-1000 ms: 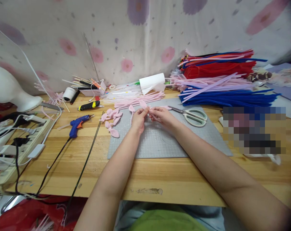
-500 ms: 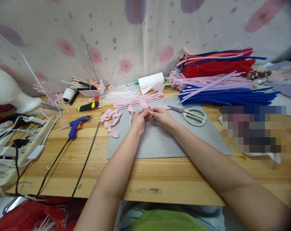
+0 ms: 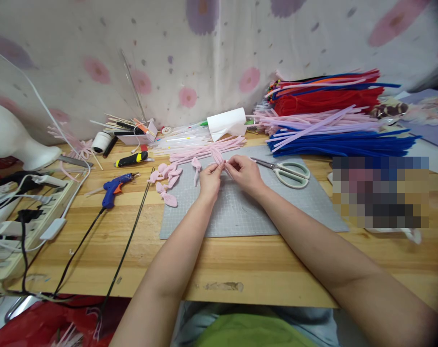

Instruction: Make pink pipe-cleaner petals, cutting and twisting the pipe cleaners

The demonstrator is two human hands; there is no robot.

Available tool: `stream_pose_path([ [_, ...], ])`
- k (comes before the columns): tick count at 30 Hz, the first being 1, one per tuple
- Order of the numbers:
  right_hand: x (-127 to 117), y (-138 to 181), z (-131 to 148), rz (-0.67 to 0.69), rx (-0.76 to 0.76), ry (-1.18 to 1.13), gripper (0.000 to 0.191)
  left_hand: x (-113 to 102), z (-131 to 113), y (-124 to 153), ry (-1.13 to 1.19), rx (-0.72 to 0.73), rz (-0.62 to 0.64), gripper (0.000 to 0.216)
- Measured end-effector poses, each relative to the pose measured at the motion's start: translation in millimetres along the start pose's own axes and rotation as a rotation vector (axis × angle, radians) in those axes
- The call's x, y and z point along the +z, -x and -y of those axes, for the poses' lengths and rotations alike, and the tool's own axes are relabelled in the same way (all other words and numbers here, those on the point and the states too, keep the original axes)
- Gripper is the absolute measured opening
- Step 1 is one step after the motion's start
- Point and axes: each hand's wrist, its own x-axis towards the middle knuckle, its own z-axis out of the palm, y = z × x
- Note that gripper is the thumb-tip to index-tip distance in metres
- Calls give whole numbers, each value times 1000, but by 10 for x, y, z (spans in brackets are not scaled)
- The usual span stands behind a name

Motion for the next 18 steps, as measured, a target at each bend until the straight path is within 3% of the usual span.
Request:
stream_pose_path([
  [4, -38, 17, 66, -34, -120, 105, 16, 0, -17, 4, -144, 106, -56, 9],
  [13, -24, 9, 46, 50, -10, -61, 16, 18, -85, 8, 29, -77, -77, 16],
  [18, -13, 33, 60, 79, -58, 4, 12, 21, -111, 16, 23, -88, -138, 16],
])
